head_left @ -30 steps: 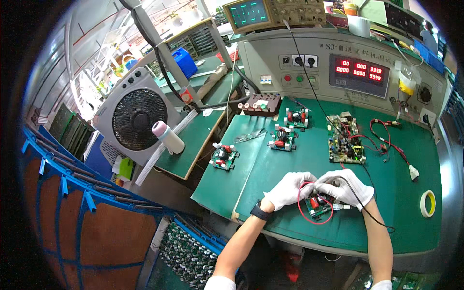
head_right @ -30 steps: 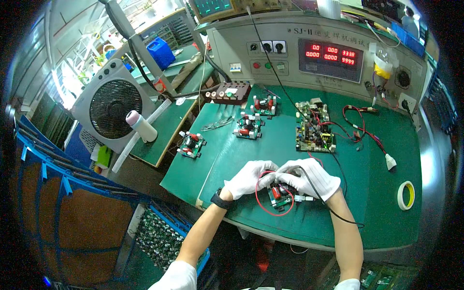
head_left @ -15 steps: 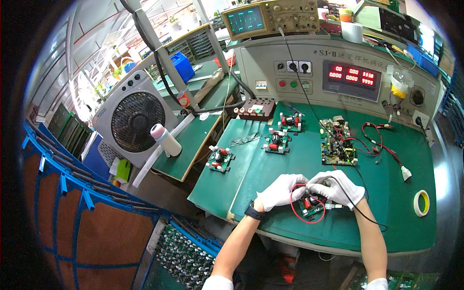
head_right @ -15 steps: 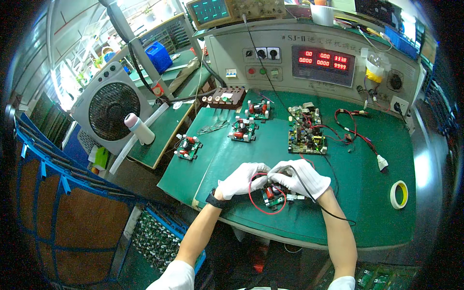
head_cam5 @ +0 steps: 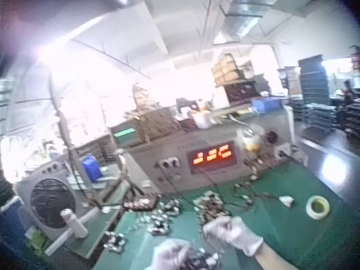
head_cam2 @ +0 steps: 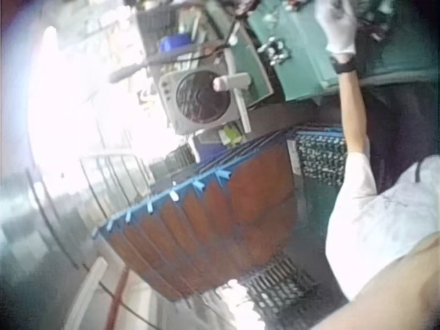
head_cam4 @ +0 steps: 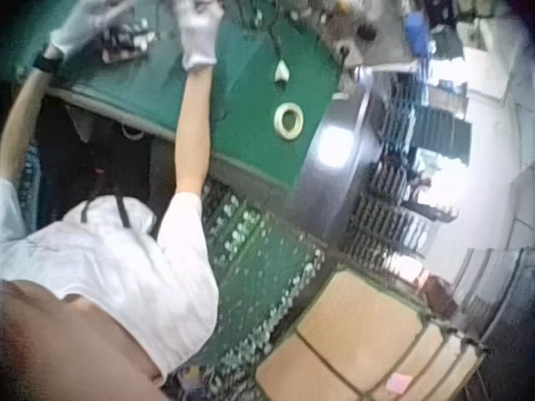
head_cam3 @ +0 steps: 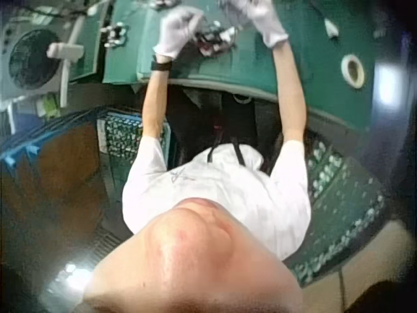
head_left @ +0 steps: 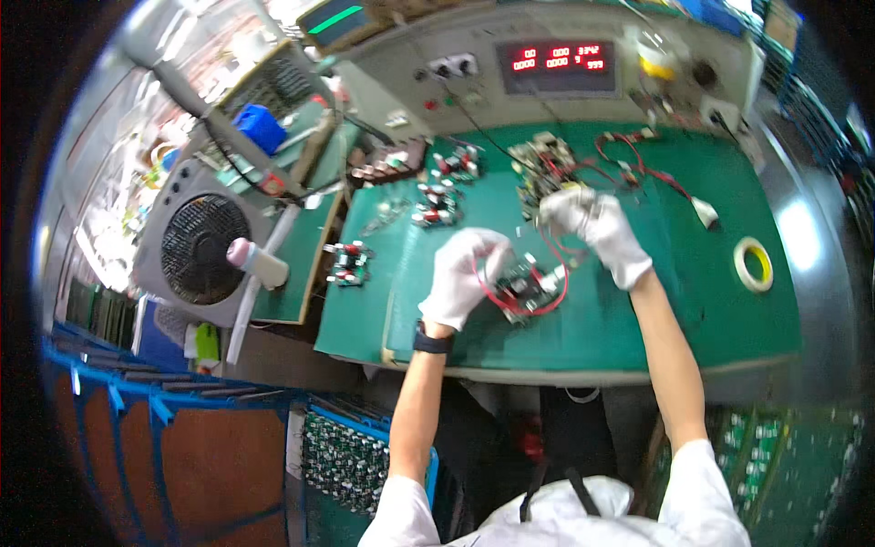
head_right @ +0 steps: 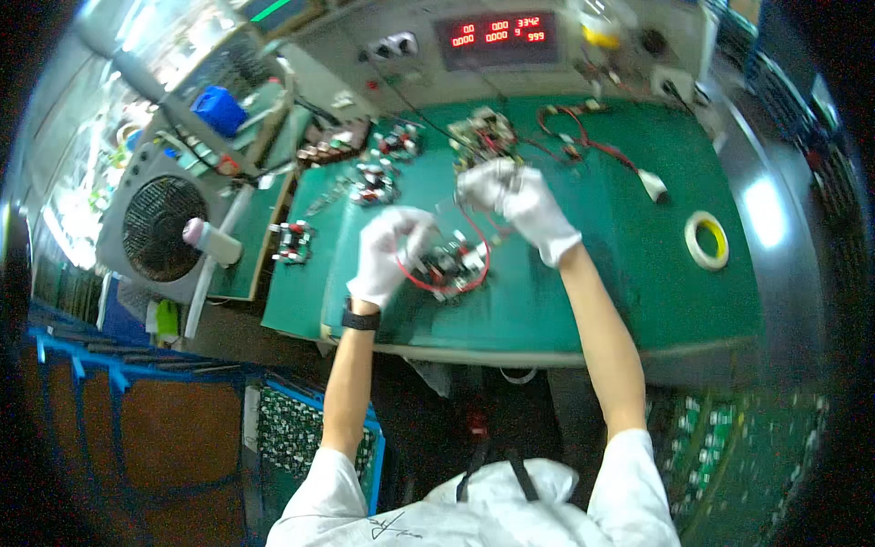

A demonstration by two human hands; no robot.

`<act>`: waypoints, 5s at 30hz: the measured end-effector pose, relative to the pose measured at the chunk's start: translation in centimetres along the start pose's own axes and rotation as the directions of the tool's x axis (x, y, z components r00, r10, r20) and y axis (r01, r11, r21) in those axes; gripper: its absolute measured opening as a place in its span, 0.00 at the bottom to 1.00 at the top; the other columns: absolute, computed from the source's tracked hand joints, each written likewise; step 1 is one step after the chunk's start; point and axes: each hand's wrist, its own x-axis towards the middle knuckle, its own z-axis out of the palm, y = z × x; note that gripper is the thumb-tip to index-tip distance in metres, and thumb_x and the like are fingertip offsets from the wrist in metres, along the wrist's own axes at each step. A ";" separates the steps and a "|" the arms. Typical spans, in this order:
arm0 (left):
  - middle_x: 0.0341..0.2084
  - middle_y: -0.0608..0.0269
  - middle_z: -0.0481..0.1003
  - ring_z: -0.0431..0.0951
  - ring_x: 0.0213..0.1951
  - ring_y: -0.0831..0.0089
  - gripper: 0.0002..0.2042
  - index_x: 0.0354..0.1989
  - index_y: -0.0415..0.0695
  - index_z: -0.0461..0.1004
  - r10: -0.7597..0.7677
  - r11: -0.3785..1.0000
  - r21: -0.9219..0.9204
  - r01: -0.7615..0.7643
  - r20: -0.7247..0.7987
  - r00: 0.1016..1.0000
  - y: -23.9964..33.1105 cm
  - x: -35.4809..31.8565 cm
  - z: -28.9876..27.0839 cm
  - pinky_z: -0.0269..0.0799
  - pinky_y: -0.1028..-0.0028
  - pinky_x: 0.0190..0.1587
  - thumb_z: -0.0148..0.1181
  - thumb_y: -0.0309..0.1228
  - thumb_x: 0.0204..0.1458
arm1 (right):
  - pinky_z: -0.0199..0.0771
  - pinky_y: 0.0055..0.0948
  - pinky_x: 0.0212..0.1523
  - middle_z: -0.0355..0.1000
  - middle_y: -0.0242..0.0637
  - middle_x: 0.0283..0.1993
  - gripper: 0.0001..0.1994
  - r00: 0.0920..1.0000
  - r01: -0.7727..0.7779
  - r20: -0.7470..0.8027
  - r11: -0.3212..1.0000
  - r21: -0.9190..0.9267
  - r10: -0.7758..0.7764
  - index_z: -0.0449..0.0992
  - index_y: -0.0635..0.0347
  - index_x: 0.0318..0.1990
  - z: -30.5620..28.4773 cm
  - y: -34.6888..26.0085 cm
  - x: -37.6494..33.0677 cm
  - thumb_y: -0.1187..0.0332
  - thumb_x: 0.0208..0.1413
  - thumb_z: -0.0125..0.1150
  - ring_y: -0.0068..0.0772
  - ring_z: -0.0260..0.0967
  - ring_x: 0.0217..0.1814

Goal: Testing electronic circuit boards using a power supply unit and a probe.

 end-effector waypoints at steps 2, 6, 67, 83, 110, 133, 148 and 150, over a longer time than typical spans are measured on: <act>0.30 0.60 0.83 0.81 0.32 0.66 0.05 0.39 0.44 0.84 0.159 0.969 0.208 -0.135 -0.102 0.982 2.9 1.4 -0.3 0.76 0.71 0.36 0.70 0.23 0.55 | 0.78 0.34 0.52 0.81 0.36 0.48 0.20 0.986 0.016 -0.161 0.960 0.281 0.030 0.81 0.61 0.49 -1.3 -0.9 -0.9 0.51 0.73 0.56 0.28 0.79 0.47; 0.23 0.64 0.76 0.78 0.27 0.64 0.06 0.35 0.53 0.82 0.152 0.923 0.363 -0.125 -0.047 0.987 12.0 1.5 4.4 0.74 0.66 0.29 0.72 0.29 0.51 | 0.78 0.31 0.50 0.80 0.33 0.47 0.21 0.939 -0.251 -0.117 0.878 0.408 0.323 0.78 0.57 0.54 -8.2 -1.5 -1.7 0.48 0.73 0.54 0.28 0.77 0.48; 0.39 0.49 0.84 0.84 0.43 0.52 0.18 0.39 0.43 0.85 -0.401 0.527 0.597 0.604 -0.452 0.797 -3.1 -5.0 -5.6 0.79 0.59 0.49 0.66 0.46 0.54 | 0.77 0.40 0.32 0.78 0.38 0.28 0.04 0.963 0.229 0.270 0.581 -0.781 -0.017 0.82 0.55 0.32 5.8 5.7 -32.0 0.68 0.56 0.66 0.43 0.77 0.30; 0.54 0.51 0.80 0.77 0.59 0.54 0.22 0.56 0.43 0.79 -0.301 0.515 0.637 0.574 -0.492 0.816 -1.0 -9.9 -8.3 0.71 0.58 0.63 0.67 0.43 0.58 | 0.57 0.42 0.75 0.63 0.53 0.76 0.25 0.885 -0.454 -0.121 0.777 -0.437 0.449 0.70 0.65 0.67 0.0 32.5 -33.7 0.59 0.70 0.53 0.51 0.56 0.79; 0.39 0.54 0.84 0.84 0.38 0.58 0.05 0.44 0.40 0.84 0.279 0.917 0.269 -0.293 0.091 0.956 9.3 -6.3 2.8 0.81 0.63 0.44 0.64 0.24 0.64 | 0.77 0.50 0.57 0.82 0.49 0.48 0.22 0.700 -0.629 -0.113 0.534 -0.565 0.705 0.79 0.64 0.53 1.3 -6.3 -44.5 0.52 0.71 0.50 0.54 0.80 0.53; 0.34 0.56 0.84 0.82 0.33 0.63 0.08 0.41 0.40 0.85 0.215 0.872 0.421 -0.249 0.127 0.968 12.3 -5.1 3.4 0.80 0.66 0.41 0.67 0.32 0.64 | 0.71 0.56 0.63 0.80 0.36 0.51 0.29 0.017 -0.477 -0.900 -0.795 0.376 -0.436 0.71 0.44 0.63 -13.4 -38.7 -94.3 0.52 0.55 0.72 0.42 0.77 0.57; 0.57 0.44 0.79 0.80 0.60 0.57 0.22 0.64 0.30 0.73 0.137 0.332 -0.565 0.755 0.821 0.554 31.4 -11.7 13.3 0.70 0.63 0.67 0.51 0.35 0.70 | 0.77 0.50 0.60 0.75 0.34 0.47 0.16 0.896 -0.444 -0.270 -0.696 -0.564 -0.353 0.79 0.50 0.45 -6.5 -31.6 -57.5 0.72 0.48 0.72 0.43 0.75 0.52; 0.70 0.39 0.65 0.72 0.66 0.46 0.35 0.77 0.34 0.53 0.346 -0.064 -0.487 0.871 0.808 0.477 32.6 -11.9 16.0 0.64 0.51 0.72 0.44 0.50 0.73 | 0.79 0.51 0.57 0.75 0.34 0.47 0.15 0.917 -0.321 -0.077 -0.610 -0.725 -0.390 0.80 0.51 0.45 -5.2 -27.6 -49.9 0.73 0.48 0.72 0.42 0.75 0.49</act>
